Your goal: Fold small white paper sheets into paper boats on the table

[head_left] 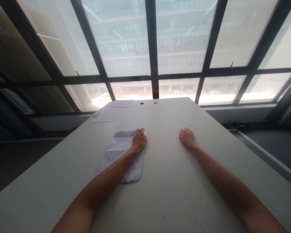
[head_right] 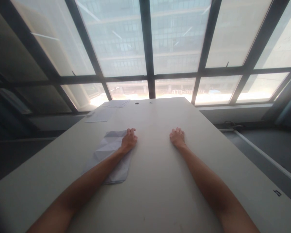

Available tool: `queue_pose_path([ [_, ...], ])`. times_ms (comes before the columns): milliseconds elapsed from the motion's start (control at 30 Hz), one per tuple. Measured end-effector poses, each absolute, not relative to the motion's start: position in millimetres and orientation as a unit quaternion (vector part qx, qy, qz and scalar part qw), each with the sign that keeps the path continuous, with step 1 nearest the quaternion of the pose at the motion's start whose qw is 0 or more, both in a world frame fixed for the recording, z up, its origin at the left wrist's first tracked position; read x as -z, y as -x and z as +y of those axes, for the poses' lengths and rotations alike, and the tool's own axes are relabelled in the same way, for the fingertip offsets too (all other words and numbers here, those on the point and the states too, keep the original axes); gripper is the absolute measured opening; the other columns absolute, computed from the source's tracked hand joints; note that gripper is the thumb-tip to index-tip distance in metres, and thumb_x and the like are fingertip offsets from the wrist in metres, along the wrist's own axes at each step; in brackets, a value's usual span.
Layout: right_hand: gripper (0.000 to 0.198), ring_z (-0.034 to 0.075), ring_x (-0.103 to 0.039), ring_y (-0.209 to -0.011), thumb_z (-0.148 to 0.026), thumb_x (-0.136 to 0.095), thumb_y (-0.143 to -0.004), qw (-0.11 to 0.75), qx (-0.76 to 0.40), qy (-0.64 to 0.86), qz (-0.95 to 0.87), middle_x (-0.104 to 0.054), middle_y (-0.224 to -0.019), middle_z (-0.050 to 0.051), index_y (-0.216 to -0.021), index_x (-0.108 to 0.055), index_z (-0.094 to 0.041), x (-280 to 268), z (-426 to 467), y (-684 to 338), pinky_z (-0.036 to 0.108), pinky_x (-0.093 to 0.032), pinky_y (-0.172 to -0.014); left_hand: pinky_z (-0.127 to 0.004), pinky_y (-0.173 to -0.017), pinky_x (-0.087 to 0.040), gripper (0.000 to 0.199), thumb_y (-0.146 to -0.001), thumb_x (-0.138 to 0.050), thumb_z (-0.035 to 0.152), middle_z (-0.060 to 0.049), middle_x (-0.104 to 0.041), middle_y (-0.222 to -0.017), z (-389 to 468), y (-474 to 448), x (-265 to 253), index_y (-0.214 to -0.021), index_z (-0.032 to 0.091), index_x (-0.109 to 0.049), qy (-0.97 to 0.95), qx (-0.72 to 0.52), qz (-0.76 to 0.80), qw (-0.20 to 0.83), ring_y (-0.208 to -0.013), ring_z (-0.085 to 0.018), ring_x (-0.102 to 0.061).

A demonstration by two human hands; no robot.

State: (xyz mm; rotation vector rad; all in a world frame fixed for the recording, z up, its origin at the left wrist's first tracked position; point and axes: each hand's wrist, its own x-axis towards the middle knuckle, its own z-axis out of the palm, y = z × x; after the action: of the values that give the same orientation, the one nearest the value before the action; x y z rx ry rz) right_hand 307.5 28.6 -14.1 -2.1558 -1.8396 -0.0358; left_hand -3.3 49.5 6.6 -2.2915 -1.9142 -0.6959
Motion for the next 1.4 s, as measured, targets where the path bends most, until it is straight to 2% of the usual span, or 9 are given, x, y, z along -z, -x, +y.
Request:
queue_pose_path([
  [100, 0.043, 0.032, -0.039, -0.136, -0.031, -0.038, -0.096, 0.151, 0.011, 0.753, -0.640, -0.048, -0.145, 0.021, -0.129, -0.059, -0.015, 13.9, 28.6, -307.4, 0.046, -0.025, -0.110, -0.033, -0.081, -0.051, 0.037, -0.088, -0.049, 0.013, -0.013, -0.053, -0.119, 54.1, 5.9, -2.2, -0.124, 0.019, -0.052, 0.747, 0.218, -0.629, 0.010, -0.095, -0.024, -0.063],
  [333, 0.043, 0.032, -0.040, -0.136, -0.032, -0.038, -0.096, 0.150, 0.020, 0.754, -0.639, -0.050, -0.144, 0.020, -0.129, -0.059, -0.015, 14.2, 28.5, -307.2, 0.045, -0.026, -0.110, -0.032, -0.084, -0.052, 0.039, -0.087, -0.045, 0.005, -0.013, -0.052, -0.122, 53.6, 6.5, -4.7, -0.122, 0.018, -0.056, 0.767, 0.227, -0.601, -0.006, -0.093, -0.022, -0.065],
  [600, 0.043, 0.030, -0.039, -0.137, -0.032, -0.039, -0.097, 0.149, 0.014, 0.756, -0.638, -0.048, -0.146, 0.020, -0.130, -0.058, -0.014, 14.9, 29.3, -307.7, 0.045, -0.025, -0.111, -0.030, -0.094, -0.048, 0.049, -0.084, -0.037, -0.005, -0.012, -0.054, -0.123, 53.8, 4.0, -3.4, -0.123, 0.015, -0.059, 0.796, 0.221, -0.564, -0.004, -0.101, -0.021, -0.061],
  [767, 0.044, 0.031, -0.038, -0.137, -0.031, -0.039, -0.096, 0.151, 0.010, 0.755, -0.638, -0.046, -0.146, 0.022, -0.131, -0.058, -0.013, 16.0, 29.5, -309.0, 0.046, -0.024, -0.110, -0.028, -0.095, -0.047, 0.051, -0.084, -0.036, -0.007, -0.011, -0.055, -0.122, 53.0, 2.7, -4.8, -0.123, 0.015, -0.060, 0.799, 0.212, -0.563, -0.004, -0.102, -0.019, -0.061],
  [933, 0.042, 0.032, -0.039, -0.136, -0.031, -0.039, -0.096, 0.157, 0.015, 0.750, -0.642, -0.048, -0.144, 0.022, -0.129, -0.059, -0.013, 17.5, 30.6, -309.9, 0.046, -0.025, -0.110, -0.029, -0.094, -0.048, 0.055, -0.082, -0.035, -0.008, -0.012, -0.051, -0.131, 47.9, 0.8, -9.7, -0.125, 0.017, -0.059, 0.811, 0.196, -0.551, 0.012, -0.104, -0.021, -0.061],
  [1067, 0.042, 0.032, -0.040, -0.136, -0.030, -0.040, -0.096, 0.153, 0.016, 0.753, -0.640, -0.048, -0.145, 0.022, -0.129, -0.059, -0.013, 18.3, 31.3, -309.4, 0.046, -0.026, -0.110, -0.032, -0.094, -0.049, 0.057, -0.081, -0.035, -0.008, -0.011, -0.051, -0.131, 44.6, 1.2, -28.4, -0.125, 0.019, -0.059, 0.814, 0.187, -0.549, 0.036, -0.106, -0.022, -0.061],
  [1200, 0.042, 0.032, -0.040, -0.137, -0.030, -0.041, -0.096, 0.157, 0.017, 0.750, -0.642, -0.048, -0.145, 0.023, -0.129, -0.059, -0.012, 20.3, 31.1, -309.5, 0.047, -0.026, -0.110, -0.033, -0.090, -0.051, 0.057, -0.078, -0.041, -0.007, -0.011, -0.052, -0.128, 39.7, 7.4, -67.0, -0.125, 0.020, -0.060, 0.812, 0.197, -0.549, 0.035, -0.095, -0.021, -0.064],
  [1300, 0.041, 0.034, -0.041, -0.135, -0.029, -0.043, -0.095, 0.171, 0.022, 0.746, -0.643, -0.050, -0.143, 0.024, -0.127, -0.060, -0.011, 22.7, 31.4, -310.7, 0.049, -0.027, -0.110, -0.033, -0.087, -0.052, 0.060, -0.074, -0.046, -0.005, -0.008, -0.054, -0.123, 32.2, 10.1, -96.5, -0.125, 0.023, -0.061, 0.813, 0.235, -0.533, 0.019, -0.090, -0.020, -0.063],
  [1400, 0.039, 0.034, -0.045, -0.132, -0.026, -0.047, -0.092, 0.225, 0.025, 0.735, -0.640, -0.053, -0.139, 0.024, -0.125, -0.062, -0.010, 22.7, 33.5, -310.1, 0.049, -0.030, -0.110, -0.031, -0.083, -0.052, 0.055, -0.072, -0.048, -0.004, -0.004, -0.058, -0.114, 24.8, 3.3, -110.0, -0.117, 0.024, -0.065, 0.805, 0.318, -0.501, -0.020, -0.082, -0.017, -0.061],
])
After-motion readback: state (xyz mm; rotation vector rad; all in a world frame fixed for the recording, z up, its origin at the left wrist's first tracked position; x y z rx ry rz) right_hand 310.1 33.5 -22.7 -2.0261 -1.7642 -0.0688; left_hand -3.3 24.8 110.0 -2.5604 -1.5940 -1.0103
